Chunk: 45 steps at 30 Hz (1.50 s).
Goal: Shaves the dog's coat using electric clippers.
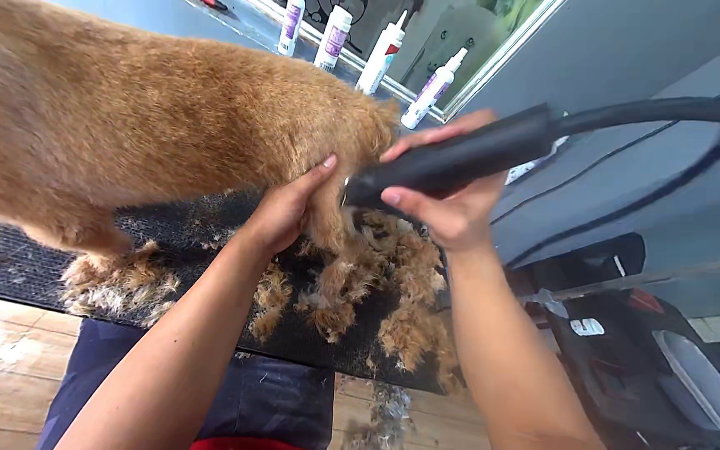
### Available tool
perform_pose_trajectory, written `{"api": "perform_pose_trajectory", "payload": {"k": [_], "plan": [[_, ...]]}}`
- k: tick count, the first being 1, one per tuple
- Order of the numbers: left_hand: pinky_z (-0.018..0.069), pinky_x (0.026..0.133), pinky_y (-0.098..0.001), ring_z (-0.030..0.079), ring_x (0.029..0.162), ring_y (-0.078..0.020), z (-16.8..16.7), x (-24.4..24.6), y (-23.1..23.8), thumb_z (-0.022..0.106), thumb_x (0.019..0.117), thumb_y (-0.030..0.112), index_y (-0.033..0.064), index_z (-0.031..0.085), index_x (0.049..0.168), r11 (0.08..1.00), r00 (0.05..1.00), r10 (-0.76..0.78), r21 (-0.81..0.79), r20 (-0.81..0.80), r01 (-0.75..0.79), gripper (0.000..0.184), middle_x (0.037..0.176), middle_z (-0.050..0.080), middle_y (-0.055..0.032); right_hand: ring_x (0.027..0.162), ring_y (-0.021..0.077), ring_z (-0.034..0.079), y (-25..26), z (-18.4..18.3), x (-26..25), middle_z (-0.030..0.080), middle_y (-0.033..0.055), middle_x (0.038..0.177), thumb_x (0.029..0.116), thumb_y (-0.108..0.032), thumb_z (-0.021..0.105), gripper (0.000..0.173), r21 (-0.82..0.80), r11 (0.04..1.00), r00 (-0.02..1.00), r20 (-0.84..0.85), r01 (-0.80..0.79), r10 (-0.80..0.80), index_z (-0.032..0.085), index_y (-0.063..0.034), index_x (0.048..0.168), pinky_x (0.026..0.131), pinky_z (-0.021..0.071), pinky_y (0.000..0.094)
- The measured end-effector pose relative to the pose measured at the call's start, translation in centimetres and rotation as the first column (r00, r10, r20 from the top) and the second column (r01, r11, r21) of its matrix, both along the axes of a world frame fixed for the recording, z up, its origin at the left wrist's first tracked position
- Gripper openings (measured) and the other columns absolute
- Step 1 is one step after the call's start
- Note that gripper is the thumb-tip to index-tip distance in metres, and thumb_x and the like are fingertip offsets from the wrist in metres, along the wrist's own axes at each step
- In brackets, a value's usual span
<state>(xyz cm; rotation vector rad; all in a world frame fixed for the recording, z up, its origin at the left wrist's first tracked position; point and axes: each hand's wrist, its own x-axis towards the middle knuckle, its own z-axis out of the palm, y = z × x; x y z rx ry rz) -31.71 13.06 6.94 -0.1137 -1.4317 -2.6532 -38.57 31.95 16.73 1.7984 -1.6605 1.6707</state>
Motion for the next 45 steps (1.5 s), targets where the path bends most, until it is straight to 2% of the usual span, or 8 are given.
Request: {"api": "perform_pose_trajectory", "payload": {"k": [5, 11, 21, 26, 29, 34, 38, 45], "plan": [[0.0597, 0.092, -0.0393, 0.071, 0.104, -0.0178, 0.2, 0.2, -0.8, 0.059, 0.1022, 0.045, 0.0112, 0.066, 0.128, 0.995, 0.997, -0.079, -0.061, -0.002, 0.079, 0.043, 0.111, 0.074, -0.0061, 0.096, 0.0316, 0.073, 1.3, -2.3, 1.3, 0.073, 0.0165, 0.104, 0.0697, -0.004, 0.090, 0.056, 0.299, 0.952, 0.991, 0.093, 0.065, -0.097, 0.056, -0.0019, 0.115, 0.087, 0.0640, 0.0490], [0.0553, 0.098, -0.0387, 0.066, 0.114, -0.0147, -3.3, -1.7, -1.0, 0.047, 0.1078, 0.044, 0.0084, 0.061, 0.134, 0.984, 0.965, -0.119, -0.158, -0.232, 0.084, 0.046, 0.122, 0.069, -0.0046, 0.099, 0.0326, 0.072, -0.5, 0.2, 2.7, 0.072, 0.0142, 0.105, 0.0704, 0.003, 0.088, 0.063, -0.055, 0.997, 0.993, -0.099, 0.053, -0.058, 0.050, -0.0078, 0.119, 0.091, 0.0616, 0.0516], [0.0581, 0.098, -0.0418, 0.070, 0.112, -0.0182, -0.3, -0.3, -0.3, 0.063, 0.0978, 0.052, 0.0097, 0.067, 0.129, 0.997, 0.998, -0.053, -0.049, 0.014, 0.054, 0.052, 0.118, 0.073, -0.0055, 0.101, 0.0287, 0.073, 1.3, -3.7, 4.3, 0.074, 0.0109, 0.106, 0.0704, -0.004, 0.091, 0.058, 0.316, 0.935, 0.986, -0.036, 0.163, -0.160, 0.057, -0.0083, 0.117, 0.093, 0.0622, 0.0480], [0.0576, 0.098, -0.0419, 0.069, 0.111, -0.0190, -0.4, -0.1, -0.2, 0.060, 0.1007, 0.050, 0.0067, 0.067, 0.128, 0.995, 0.997, -0.076, -0.061, -0.018, 0.075, 0.051, 0.117, 0.073, -0.0070, 0.100, 0.0286, 0.072, -0.5, -1.6, 4.6, 0.072, 0.0085, 0.107, 0.0719, -0.001, 0.089, 0.064, -0.043, 0.986, 0.963, -0.212, 0.158, -0.164, 0.051, -0.0134, 0.122, 0.090, 0.0620, 0.0482], [0.0584, 0.096, -0.0421, 0.070, 0.109, -0.0185, -0.4, 0.0, -0.2, 0.059, 0.0998, 0.054, 0.0082, 0.069, 0.126, 0.991, 0.994, -0.100, -0.086, 0.032, 0.103, 0.053, 0.115, 0.074, -0.0059, 0.106, 0.0268, 0.069, -0.2, -3.9, 4.9, 0.071, 0.0073, 0.111, 0.0725, -0.004, 0.090, 0.063, 0.094, 0.969, 0.947, -0.254, 0.227, -0.197, 0.054, -0.0147, 0.123, 0.095, 0.0581, 0.0468], [0.0564, 0.101, -0.0413, 0.068, 0.114, -0.0165, -0.8, 0.2, -1.0, 0.060, 0.0995, 0.052, 0.0095, 0.066, 0.131, 0.988, 0.989, -0.150, -0.026, -0.019, 0.149, 0.053, 0.121, 0.072, -0.0049, 0.096, 0.0131, 0.073, 0.3, -2.4, 6.8, 0.075, -0.0004, 0.105, 0.0762, -0.024, 0.089, 0.048, 0.619, 0.640, 0.862, -0.126, 0.456, -0.491, 0.065, -0.0092, 0.115, 0.085, 0.0654, 0.0364], [0.0568, 0.092, -0.0411, 0.068, 0.105, -0.0155, -2.6, 0.6, -2.1, 0.056, 0.0931, 0.033, 0.0113, 0.065, 0.114, 0.920, 0.930, -0.195, 0.270, -0.310, 0.283, 0.031, 0.110, 0.071, -0.0039, 0.101, 0.0285, 0.071, -1.1, 0.6, 8.3, 0.069, 0.0157, 0.117, 0.0864, -0.006, 0.078, 0.045, 0.362, 0.905, 0.881, 0.323, 0.224, -0.347, 0.053, -0.0034, 0.124, 0.084, 0.0634, 0.0433], [0.0565, 0.085, -0.0359, 0.066, 0.105, -0.0129, -4.9, 0.0, -3.5, 0.049, 0.0968, 0.046, 0.0167, 0.061, 0.118, 0.811, 0.896, -0.254, 0.425, -0.363, 0.402, 0.038, 0.115, 0.069, -0.0019, 0.108, 0.0224, 0.072, -7.7, 3.2, 9.5, 0.071, 0.0104, 0.116, 0.0805, -0.017, 0.089, 0.059, 0.329, 0.827, 0.834, -0.482, 0.456, -0.268, 0.057, 0.0003, 0.126, 0.094, 0.0626, 0.0441]]}}
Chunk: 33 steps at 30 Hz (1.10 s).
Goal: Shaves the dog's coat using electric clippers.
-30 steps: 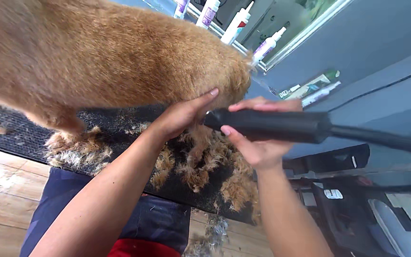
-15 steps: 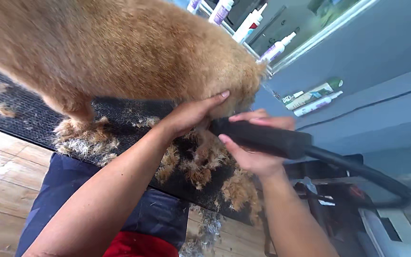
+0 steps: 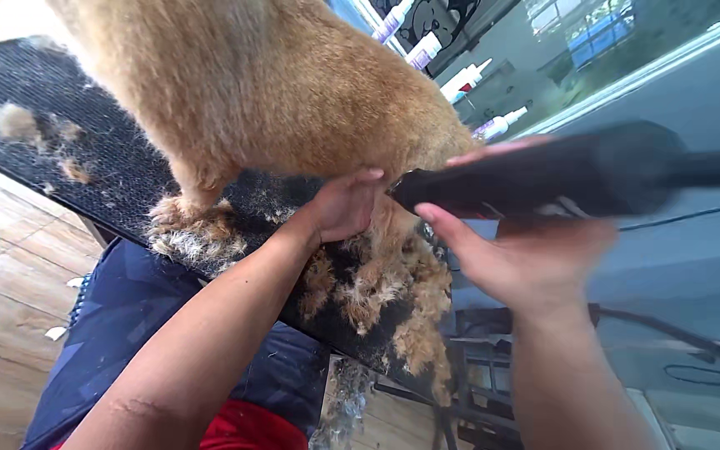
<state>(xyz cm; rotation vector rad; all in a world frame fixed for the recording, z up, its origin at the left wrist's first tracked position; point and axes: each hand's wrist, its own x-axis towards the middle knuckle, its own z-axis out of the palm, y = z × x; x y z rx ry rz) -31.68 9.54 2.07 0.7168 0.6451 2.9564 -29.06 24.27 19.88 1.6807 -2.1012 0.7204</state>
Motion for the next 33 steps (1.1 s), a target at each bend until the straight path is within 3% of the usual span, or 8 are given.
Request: {"api": "perform_pose_trajectory", "payload": {"k": [5, 11, 14, 17, 21, 27, 30, 33], "plan": [[0.0569, 0.089, -0.0338, 0.067, 0.101, -0.0109, 0.6, 2.1, -1.2, 0.031, 0.1087, 0.044, 0.0196, 0.065, 0.113, 0.997, 0.997, 0.068, 0.026, 0.036, -0.069, 0.042, 0.105, 0.072, 0.0011, 0.099, 0.0261, 0.068, -2.9, -2.3, 0.2, 0.069, 0.0172, 0.105, 0.0855, -0.030, 0.083, 0.054, 0.232, 0.966, 0.929, -0.369, 0.111, -0.018, 0.064, 0.0021, 0.124, 0.085, 0.0579, 0.0405], [0.0558, 0.089, -0.0285, 0.066, 0.099, -0.0055, 0.9, 1.7, -1.7, 0.032, 0.1110, 0.036, 0.0172, 0.064, 0.117, 0.978, 0.998, 0.029, -0.206, -0.048, -0.038, 0.038, 0.103, 0.071, 0.0050, 0.104, 0.0185, 0.069, -1.7, -2.9, 0.1, 0.071, 0.0091, 0.112, 0.0883, -0.040, 0.076, 0.054, 0.552, 0.820, 0.983, -0.168, 0.154, -0.072, 0.063, -0.0047, 0.127, 0.090, 0.0585, 0.0392], [0.0536, 0.093, -0.0265, 0.063, 0.108, -0.0056, 0.5, 0.7, -2.0, 0.035, 0.1112, 0.036, 0.0184, 0.056, 0.134, 0.966, 0.998, -0.051, -0.254, -0.026, 0.043, 0.035, 0.118, 0.067, 0.0029, 0.104, 0.0143, 0.071, -1.0, -1.5, 0.5, 0.072, 0.0043, 0.112, 0.0811, -0.026, 0.088, 0.054, 0.286, 0.958, 0.997, 0.068, 0.021, -0.042, 0.061, -0.0047, 0.123, 0.093, 0.0627, 0.0390], [0.0529, 0.088, -0.0228, 0.063, 0.106, -0.0027, -0.7, 0.2, -2.0, 0.020, 0.1128, 0.034, 0.0243, 0.044, 0.149, 0.968, 0.985, -0.161, -0.203, -0.059, 0.146, 0.045, 0.122, 0.066, 0.0038, 0.105, 0.0196, 0.069, -2.1, -2.1, 0.8, 0.068, 0.0091, 0.111, 0.0801, -0.021, 0.088, 0.053, 0.108, 0.994, 0.992, -0.124, 0.004, 0.009, 0.060, -0.0017, 0.120, 0.092, 0.0597, 0.0401], [0.0577, 0.080, -0.0222, 0.068, 0.089, -0.0021, 0.4, 1.5, -3.4, 0.024, 0.1127, 0.035, 0.0178, 0.064, 0.117, 0.973, 0.979, -0.189, -0.151, -0.078, 0.175, 0.044, 0.096, 0.072, 0.0055, 0.090, 0.0324, 0.067, -3.1, -5.1, 1.1, 0.066, 0.0176, 0.100, 0.0839, -0.034, 0.081, 0.053, 0.306, 0.922, 0.893, -0.443, 0.236, -0.082, 0.065, -0.0014, 0.123, 0.070, 0.0567, 0.0464], [0.0475, 0.106, -0.0274, 0.057, 0.125, -0.0091, 0.5, -0.2, -4.0, 0.040, 0.1061, 0.056, 0.0090, 0.047, 0.145, 0.902, 0.984, -0.148, -0.422, -0.095, 0.095, 0.061, 0.136, 0.060, -0.0052, 0.089, 0.0364, 0.067, -0.5, -8.5, 1.0, 0.065, 0.0139, 0.102, 0.0809, -0.029, 0.074, 0.047, 0.682, 0.684, 0.900, -0.427, 0.257, 0.088, 0.068, -0.0123, 0.125, 0.052, 0.0539, 0.0461], [0.0436, 0.112, -0.0310, 0.051, 0.134, -0.0115, 1.0, 0.0, -3.7, 0.037, 0.1071, 0.056, 0.0092, 0.043, 0.150, 0.907, 0.978, -0.163, -0.411, -0.131, 0.096, 0.064, 0.145, 0.055, -0.0067, 0.088, 0.0275, 0.067, 0.4, -5.9, 1.8, 0.067, 0.0105, 0.100, 0.0844, -0.031, 0.073, 0.040, 0.555, 0.830, 0.943, -0.303, 0.055, 0.140, 0.068, -0.0106, 0.119, 0.063, 0.0568, 0.0412], [0.0464, 0.109, -0.0301, 0.055, 0.130, -0.0107, 0.9, 0.3, -3.7, 0.032, 0.1085, 0.055, 0.0110, 0.046, 0.148, 0.918, 0.973, -0.163, -0.387, -0.162, 0.089, 0.061, 0.140, 0.058, -0.0057, 0.090, 0.0292, 0.065, -0.2, -4.8, 2.4, 0.065, 0.0160, 0.100, 0.0871, -0.026, 0.078, 0.040, 0.280, 0.960, 0.876, -0.464, 0.002, 0.133, 0.063, -0.0058, 0.117, 0.075, 0.0562, 0.0411]]}}
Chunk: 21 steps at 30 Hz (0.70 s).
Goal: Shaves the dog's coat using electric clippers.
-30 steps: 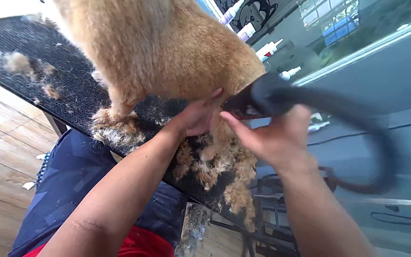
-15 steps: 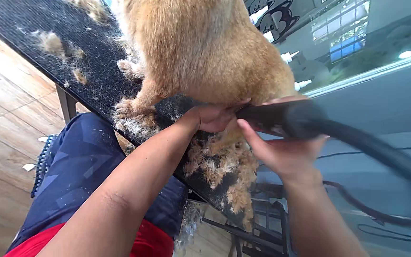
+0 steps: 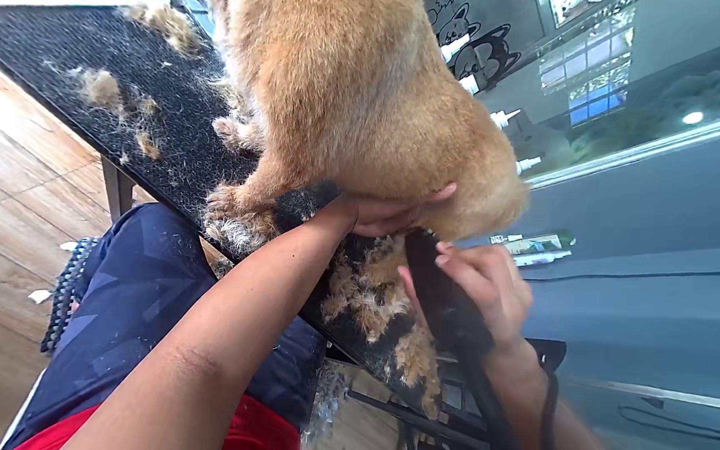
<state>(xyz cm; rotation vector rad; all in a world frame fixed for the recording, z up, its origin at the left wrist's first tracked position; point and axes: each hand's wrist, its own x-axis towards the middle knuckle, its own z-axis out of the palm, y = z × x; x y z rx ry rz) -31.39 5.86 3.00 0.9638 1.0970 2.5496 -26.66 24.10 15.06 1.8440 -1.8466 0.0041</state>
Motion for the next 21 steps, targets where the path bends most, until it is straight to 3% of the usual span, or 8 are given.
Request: {"api": "perform_pose_trajectory", "payload": {"k": [3, 6, 8, 10, 13, 16, 19, 21], "plan": [[0.0498, 0.105, -0.0343, 0.057, 0.126, -0.0129, 0.6, 0.2, 0.1, 0.028, 0.1057, 0.063, 0.0099, 0.046, 0.147, 0.996, 1.000, 0.022, -0.081, -0.002, -0.022, 0.070, 0.139, 0.059, -0.0075, 0.083, 0.0340, 0.064, -0.7, -2.0, 0.0, 0.066, 0.0181, 0.096, 0.0910, -0.033, 0.072, 0.039, -0.007, 0.987, 0.973, -0.166, 0.163, -0.162, 0.068, -0.0044, 0.117, 0.061, 0.0524, 0.0430], [0.0411, 0.116, -0.0383, 0.048, 0.138, -0.0147, 1.1, 0.5, 0.0, 0.035, 0.1066, 0.058, 0.0097, 0.039, 0.154, 0.988, 0.995, 0.083, -0.128, -0.048, -0.089, 0.068, 0.151, 0.050, -0.0078, 0.081, 0.0369, 0.063, 0.1, -4.8, -0.3, 0.065, 0.0171, 0.096, 0.0865, -0.026, 0.065, 0.038, 0.159, 0.949, 0.951, -0.195, 0.274, -0.242, 0.069, -0.0108, 0.121, 0.052, 0.0495, 0.0445], [0.0431, 0.113, -0.0360, 0.053, 0.132, -0.0120, 1.5, 0.9, 0.4, 0.048, 0.1057, 0.048, 0.0094, 0.049, 0.147, 0.977, 0.987, 0.153, -0.139, -0.056, -0.159, 0.056, 0.143, 0.057, -0.0052, 0.086, 0.0343, 0.065, 1.8, -5.0, -0.8, 0.066, 0.0140, 0.101, 0.0806, -0.022, 0.068, 0.044, 0.299, 0.922, 0.969, -0.072, 0.246, -0.235, 0.069, -0.0136, 0.123, 0.054, 0.0525, 0.0434], [0.0422, 0.113, -0.0371, 0.053, 0.131, -0.0130, 2.1, 1.0, 0.9, 0.047, 0.1056, 0.048, 0.0087, 0.051, 0.146, 0.966, 0.990, 0.135, -0.217, -0.038, -0.140, 0.056, 0.142, 0.057, -0.0067, 0.099, 0.0230, 0.067, 4.5, -3.9, -1.0, 0.068, 0.0051, 0.113, 0.0830, -0.026, 0.072, 0.044, 0.325, 0.921, 0.930, 0.221, 0.215, -0.294, 0.065, -0.0164, 0.126, 0.070, 0.0597, 0.0397], [0.0441, 0.112, -0.0405, 0.054, 0.131, -0.0147, 3.0, 1.0, 1.9, 0.046, 0.1037, 0.058, 0.0114, 0.053, 0.145, 0.945, 0.987, 0.151, -0.298, 0.044, -0.132, 0.062, 0.141, 0.059, -0.0077, 0.112, 0.0231, 0.070, 7.7, -2.5, 0.3, 0.071, 0.0034, 0.122, 0.0842, -0.020, 0.085, 0.054, -0.073, 0.961, 0.675, 0.726, 0.267, -0.132, 0.059, -0.0213, 0.132, 0.095, 0.0614, 0.0445], [0.0403, 0.115, -0.0444, 0.050, 0.137, -0.0176, 3.3, 0.8, 2.4, 0.043, 0.1024, 0.064, 0.0124, 0.050, 0.149, 0.923, 0.978, 0.196, -0.351, 0.077, -0.157, 0.070, 0.148, 0.054, -0.0087, 0.110, 0.0236, 0.070, 6.8, -1.3, 0.8, 0.069, 0.0012, 0.123, 0.0710, -0.010, 0.093, 0.083, -0.447, 0.850, 0.694, 0.706, 0.279, 0.144, 0.045, -0.0264, 0.136, 0.094, 0.0619, 0.0423], [0.0480, 0.110, -0.0420, 0.058, 0.128, -0.0148, 3.7, 0.6, 3.2, 0.040, 0.1028, 0.064, 0.0133, 0.056, 0.143, 0.905, 0.963, 0.253, -0.375, 0.091, -0.202, 0.067, 0.137, 0.063, -0.0059, 0.111, 0.0291, 0.070, 5.5, -1.3, 0.3, 0.069, 0.0056, 0.120, 0.0679, -0.001, 0.094, 0.078, -0.492, 0.847, 0.703, 0.675, 0.202, 0.225, 0.049, -0.0200, 0.128, 0.096, 0.0616, 0.0491], [0.0499, 0.107, -0.0413, 0.061, 0.124, -0.0144, 3.9, 0.3, 3.5, 0.040, 0.1016, 0.067, 0.0116, 0.060, 0.139, 0.886, 0.952, 0.287, -0.407, 0.104, -0.222, 0.069, 0.132, 0.066, -0.0059, 0.111, 0.0301, 0.070, 4.8, -1.5, -0.7, 0.070, 0.0068, 0.119, 0.0708, -0.002, 0.092, 0.070, -0.511, 0.853, 0.808, 0.544, 0.105, 0.227, 0.052, -0.0165, 0.126, 0.096, 0.0614, 0.0502]]}}
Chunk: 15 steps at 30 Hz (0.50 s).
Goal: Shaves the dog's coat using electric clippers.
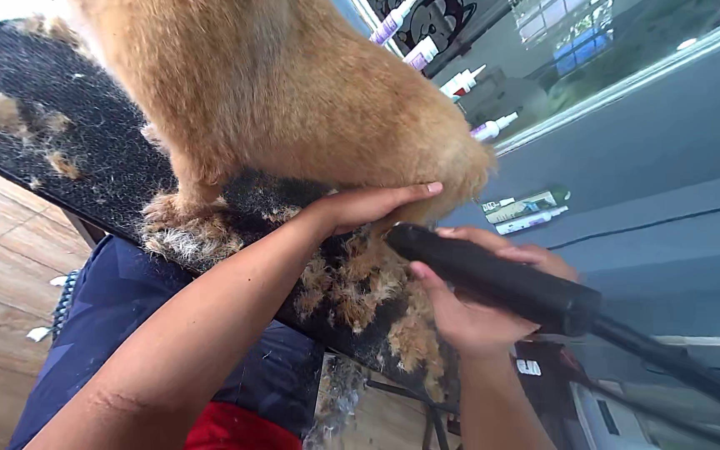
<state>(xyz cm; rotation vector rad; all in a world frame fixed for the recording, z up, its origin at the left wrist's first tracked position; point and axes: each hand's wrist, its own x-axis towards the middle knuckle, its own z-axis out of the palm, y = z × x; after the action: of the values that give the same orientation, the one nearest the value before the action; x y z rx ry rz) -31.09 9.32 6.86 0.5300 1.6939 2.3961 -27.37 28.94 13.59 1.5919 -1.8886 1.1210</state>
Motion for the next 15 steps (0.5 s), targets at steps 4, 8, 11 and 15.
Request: {"api": "perform_pose_trajectory", "payload": {"k": [4, 8, 11, 15], "plan": [[0.0516, 0.106, -0.0424, 0.064, 0.121, -0.0162, 0.1, 0.2, 0.5, 0.044, 0.1014, 0.065, 0.0074, 0.065, 0.131, 0.998, 0.998, 0.060, -0.016, 0.037, -0.060, 0.068, 0.127, 0.069, -0.0081, 0.109, 0.0273, 0.068, 0.6, -2.0, -2.0, 0.070, 0.0068, 0.118, 0.0753, -0.006, 0.090, 0.062, 0.076, 0.996, 0.982, -0.186, 0.044, -0.029, 0.056, -0.0166, 0.126, 0.094, 0.0590, 0.0462], [0.0465, 0.110, -0.0449, 0.056, 0.131, -0.0163, 0.8, 0.7, 0.1, 0.041, 0.1029, 0.063, 0.0109, 0.058, 0.140, 0.996, 0.996, 0.069, -0.055, 0.050, -0.066, 0.067, 0.139, 0.062, -0.0076, 0.110, 0.0271, 0.067, 3.1, -5.4, -3.4, 0.069, 0.0093, 0.120, 0.0803, -0.012, 0.087, 0.049, 0.213, 0.973, 0.983, -0.177, 0.085, -0.047, 0.060, -0.0136, 0.122, 0.092, 0.0595, 0.0442], [0.0465, 0.111, -0.0455, 0.056, 0.132, -0.0172, 0.8, 0.6, 0.4, 0.046, 0.1004, 0.066, 0.0108, 0.060, 0.139, 0.993, 0.993, 0.103, -0.070, 0.057, -0.099, 0.069, 0.139, 0.062, -0.0078, 0.112, 0.0259, 0.067, 4.4, -4.7, -3.0, 0.069, 0.0101, 0.121, 0.0814, -0.014, 0.085, 0.046, 0.308, 0.948, 0.995, -0.088, 0.077, -0.052, 0.061, -0.0100, 0.121, 0.094, 0.0596, 0.0432], [0.0491, 0.109, -0.0432, 0.060, 0.127, -0.0151, 0.6, 0.6, 0.7, 0.049, 0.1007, 0.063, 0.0109, 0.064, 0.135, 0.992, 0.992, 0.118, -0.045, 0.038, -0.117, 0.064, 0.132, 0.067, -0.0056, 0.109, 0.0256, 0.070, 3.2, -3.6, -2.0, 0.071, 0.0033, 0.116, 0.0762, -0.012, 0.090, 0.059, -0.024, 0.998, 0.969, -0.240, 0.051, -0.055, 0.058, -0.0190, 0.125, 0.093, 0.0621, 0.0463]]}}
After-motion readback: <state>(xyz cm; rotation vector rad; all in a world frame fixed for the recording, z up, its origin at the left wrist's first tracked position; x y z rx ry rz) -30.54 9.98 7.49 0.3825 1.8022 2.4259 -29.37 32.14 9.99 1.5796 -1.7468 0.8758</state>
